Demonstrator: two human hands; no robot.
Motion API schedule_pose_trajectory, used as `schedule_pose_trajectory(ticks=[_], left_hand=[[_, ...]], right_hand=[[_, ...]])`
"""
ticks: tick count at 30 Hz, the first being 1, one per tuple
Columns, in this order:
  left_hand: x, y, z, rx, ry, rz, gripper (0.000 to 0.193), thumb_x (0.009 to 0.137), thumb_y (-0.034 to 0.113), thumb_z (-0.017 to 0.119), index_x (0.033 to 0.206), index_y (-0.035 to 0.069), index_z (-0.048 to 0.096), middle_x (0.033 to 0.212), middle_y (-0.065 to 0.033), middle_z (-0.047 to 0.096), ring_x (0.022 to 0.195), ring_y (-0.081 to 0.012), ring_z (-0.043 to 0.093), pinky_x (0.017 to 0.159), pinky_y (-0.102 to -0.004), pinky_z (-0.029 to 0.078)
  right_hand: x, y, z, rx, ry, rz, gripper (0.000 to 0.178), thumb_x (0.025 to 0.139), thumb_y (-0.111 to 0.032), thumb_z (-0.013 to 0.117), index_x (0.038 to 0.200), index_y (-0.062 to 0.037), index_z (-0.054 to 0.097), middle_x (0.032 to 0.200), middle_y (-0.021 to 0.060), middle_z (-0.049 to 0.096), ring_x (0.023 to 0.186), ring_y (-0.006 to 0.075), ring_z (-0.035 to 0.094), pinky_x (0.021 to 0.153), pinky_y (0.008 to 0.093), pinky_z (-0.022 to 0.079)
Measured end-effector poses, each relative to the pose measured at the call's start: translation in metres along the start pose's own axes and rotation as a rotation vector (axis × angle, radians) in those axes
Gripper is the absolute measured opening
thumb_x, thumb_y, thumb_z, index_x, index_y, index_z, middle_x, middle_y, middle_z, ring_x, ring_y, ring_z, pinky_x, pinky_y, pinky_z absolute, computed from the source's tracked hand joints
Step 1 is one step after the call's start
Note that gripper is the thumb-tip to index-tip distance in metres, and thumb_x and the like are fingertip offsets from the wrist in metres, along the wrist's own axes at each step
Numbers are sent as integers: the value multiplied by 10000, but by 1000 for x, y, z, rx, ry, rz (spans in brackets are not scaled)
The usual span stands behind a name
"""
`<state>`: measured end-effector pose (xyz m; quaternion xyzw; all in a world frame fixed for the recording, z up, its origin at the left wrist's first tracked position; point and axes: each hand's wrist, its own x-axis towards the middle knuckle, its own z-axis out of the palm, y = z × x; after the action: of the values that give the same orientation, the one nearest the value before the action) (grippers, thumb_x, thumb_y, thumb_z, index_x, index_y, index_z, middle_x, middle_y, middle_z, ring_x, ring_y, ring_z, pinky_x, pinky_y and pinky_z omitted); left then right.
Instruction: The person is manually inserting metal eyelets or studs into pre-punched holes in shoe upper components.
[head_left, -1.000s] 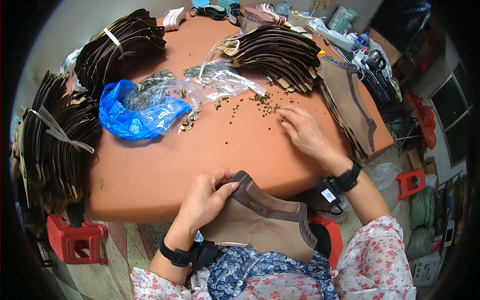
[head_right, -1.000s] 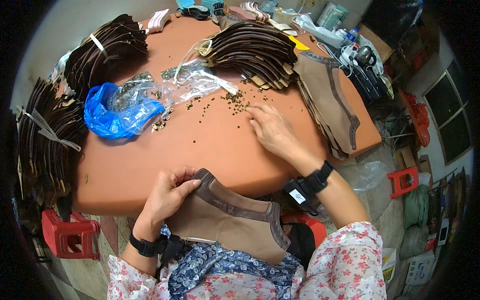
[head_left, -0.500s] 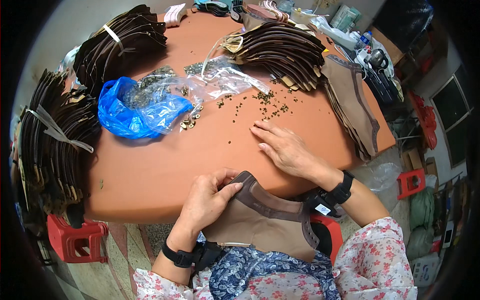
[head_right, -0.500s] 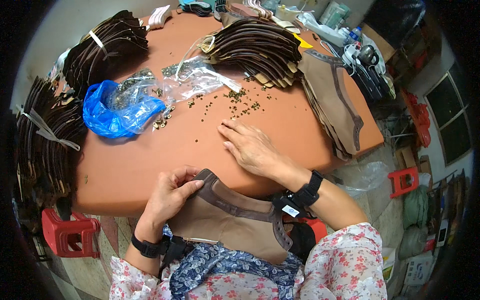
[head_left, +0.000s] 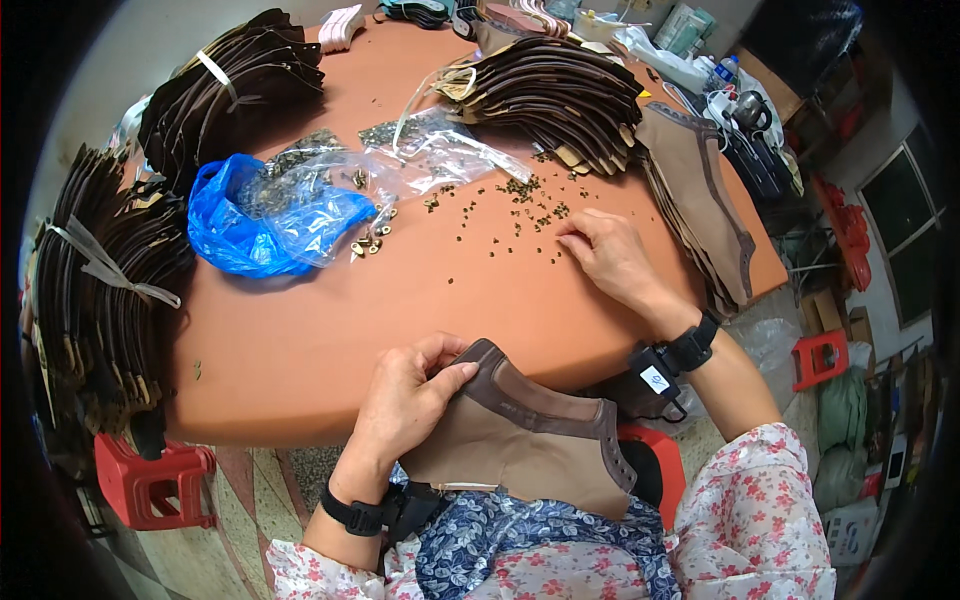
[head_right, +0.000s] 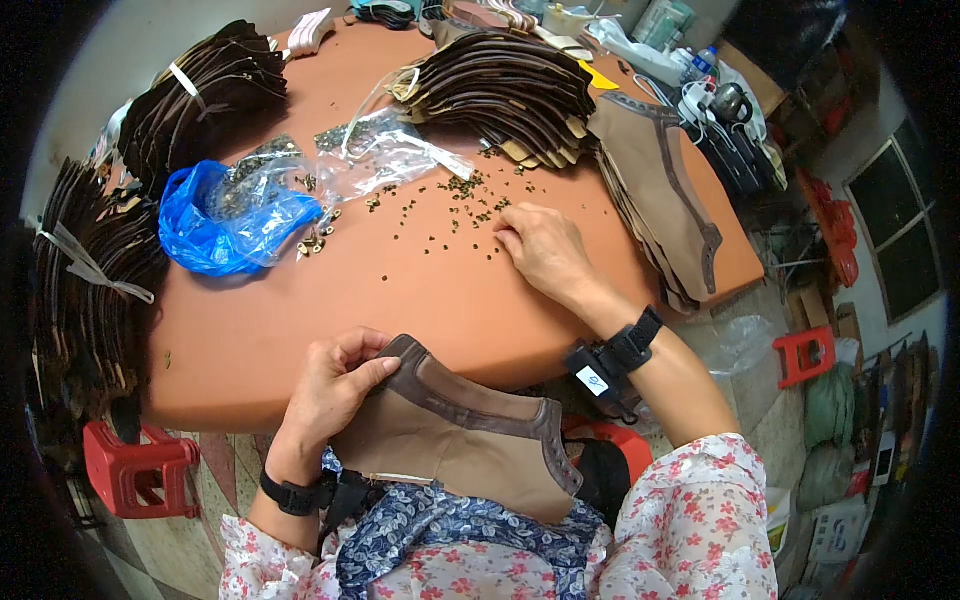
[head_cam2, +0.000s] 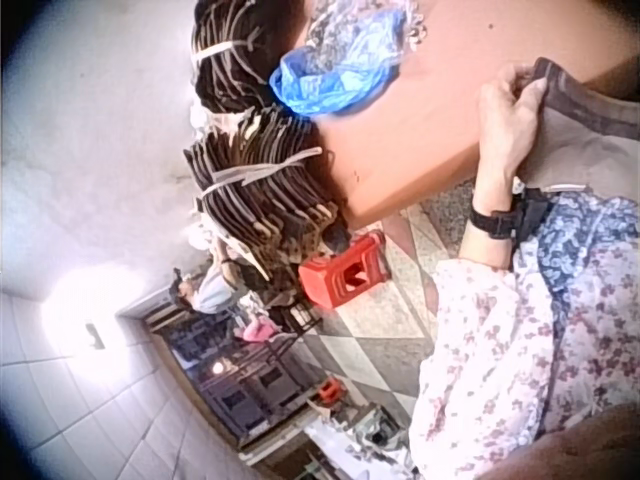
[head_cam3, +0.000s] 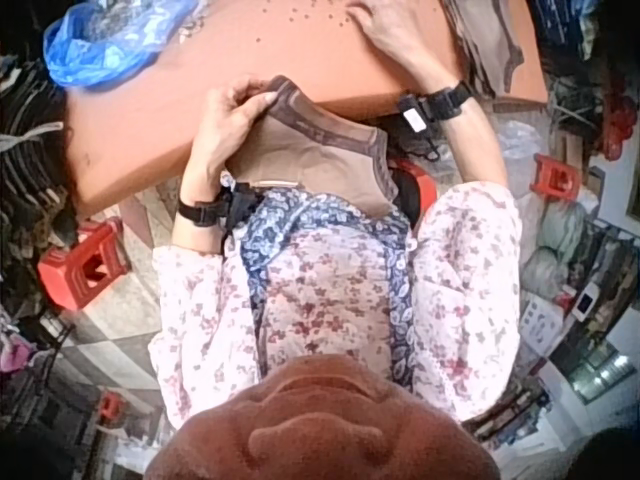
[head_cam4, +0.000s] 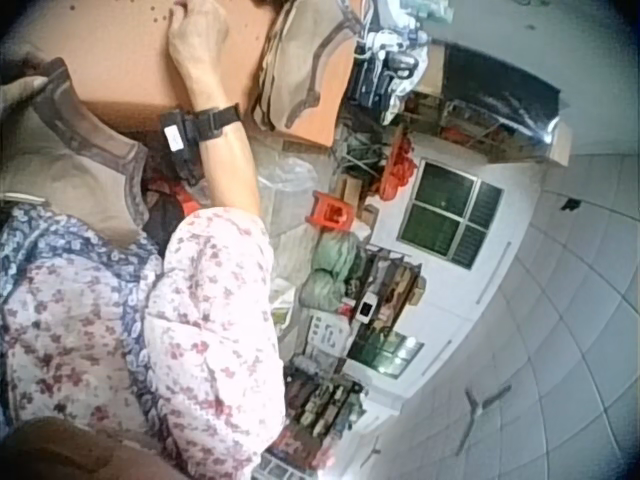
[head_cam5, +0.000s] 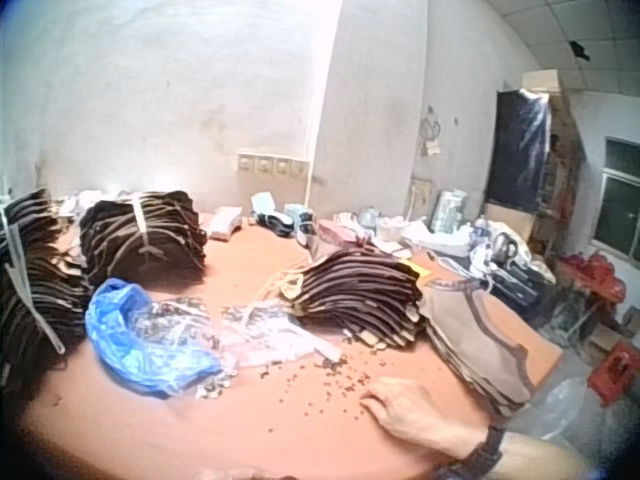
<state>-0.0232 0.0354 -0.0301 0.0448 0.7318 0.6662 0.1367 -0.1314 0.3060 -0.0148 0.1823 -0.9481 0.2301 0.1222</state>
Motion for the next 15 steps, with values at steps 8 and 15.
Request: schedule_pose_trajectory(ticks=[8,15], left_hand=[[-1,1,0,-18,-1,5,179,851,48,655,1007,-38,671,789,-86,707,702,-90,621,628,-249,491],[-1,0,1,-8,0,-2,180,855,64,652,1004,-34,673,787,-90,706,698,-94,621,626,-252,486]], right_hand=[[11,-8,7,-49,-16,-12,109,846,-140,635,864,-35,658,858,129,651,831,332,625,729,437,489],[15,-7,15,-150,22,-76,125,839,-151,644,848,-27,650,827,127,627,788,321,616,699,420,482]])
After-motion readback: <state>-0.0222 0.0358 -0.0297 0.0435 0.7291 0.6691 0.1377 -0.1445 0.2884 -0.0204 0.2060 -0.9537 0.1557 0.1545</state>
